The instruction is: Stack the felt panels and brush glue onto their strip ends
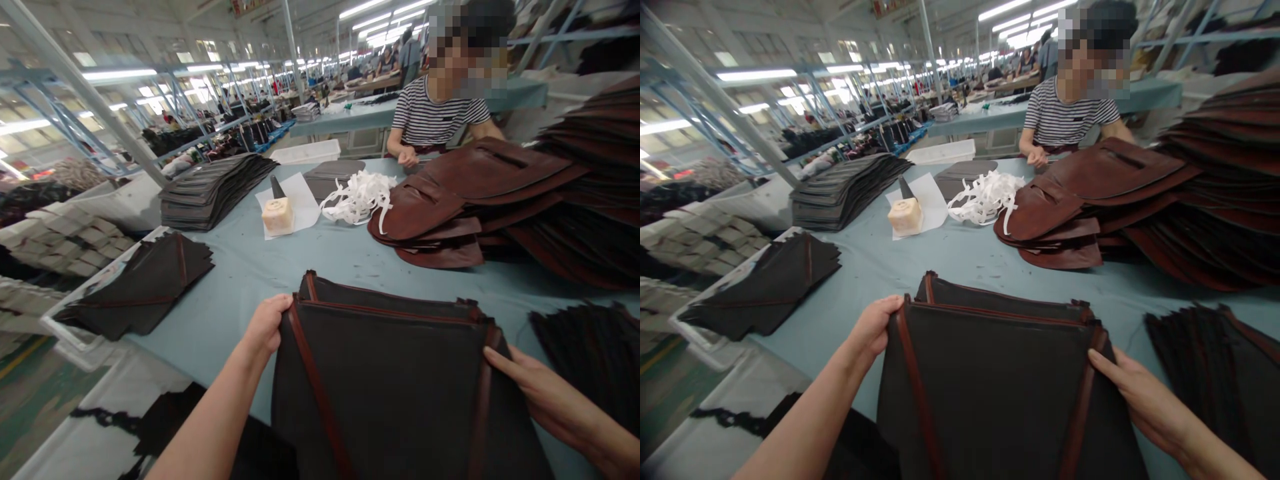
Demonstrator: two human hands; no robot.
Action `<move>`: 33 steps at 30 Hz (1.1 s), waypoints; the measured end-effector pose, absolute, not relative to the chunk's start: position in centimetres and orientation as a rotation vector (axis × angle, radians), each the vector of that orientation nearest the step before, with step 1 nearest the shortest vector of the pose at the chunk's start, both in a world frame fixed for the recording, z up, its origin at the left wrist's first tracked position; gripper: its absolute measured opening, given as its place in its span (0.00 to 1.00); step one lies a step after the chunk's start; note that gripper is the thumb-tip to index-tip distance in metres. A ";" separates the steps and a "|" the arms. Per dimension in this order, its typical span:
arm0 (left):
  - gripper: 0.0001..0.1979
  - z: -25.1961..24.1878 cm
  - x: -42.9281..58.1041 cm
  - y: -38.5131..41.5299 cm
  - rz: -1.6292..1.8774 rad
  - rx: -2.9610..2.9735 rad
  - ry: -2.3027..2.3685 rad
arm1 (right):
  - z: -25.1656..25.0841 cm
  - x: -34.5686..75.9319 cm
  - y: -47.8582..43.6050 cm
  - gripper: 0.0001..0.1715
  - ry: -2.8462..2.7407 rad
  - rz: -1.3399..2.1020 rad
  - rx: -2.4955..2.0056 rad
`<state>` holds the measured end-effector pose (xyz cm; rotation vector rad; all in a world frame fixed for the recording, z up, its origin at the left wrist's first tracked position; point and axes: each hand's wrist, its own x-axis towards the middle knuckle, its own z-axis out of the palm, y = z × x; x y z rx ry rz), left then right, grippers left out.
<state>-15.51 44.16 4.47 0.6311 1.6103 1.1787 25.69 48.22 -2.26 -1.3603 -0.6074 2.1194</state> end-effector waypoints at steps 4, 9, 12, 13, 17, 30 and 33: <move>0.07 3.2 -15.3 44.4 1.182 0.682 1.732 | -2.2 25.8 48.4 0.41 -0.588 2.105 -1.353; 0.07 0.6 -14.8 44.7 1.139 0.729 1.902 | -2.0 25.6 48.5 0.41 -0.598 2.085 -1.386; 0.13 0.9 -14.8 44.3 1.127 0.762 1.865 | -2.2 25.7 48.4 0.42 -0.599 2.068 -1.408; 0.15 1.3 -14.8 44.1 1.116 0.773 1.831 | -2.2 25.7 48.4 0.42 -0.606 2.062 -1.416; 0.21 2.5 -14.6 43.4 1.038 0.796 1.673 | -2.1 25.7 48.4 0.42 -0.662 2.043 -1.414; 0.28 3.6 -14.9 42.7 1.083 0.940 1.658 | -1.2 25.2 48.2 0.40 -0.656 2.054 -1.380; 0.23 3.8 -14.9 43.0 1.010 1.156 1.809 | -1.1 25.1 48.2 0.39 -0.608 2.068 -1.372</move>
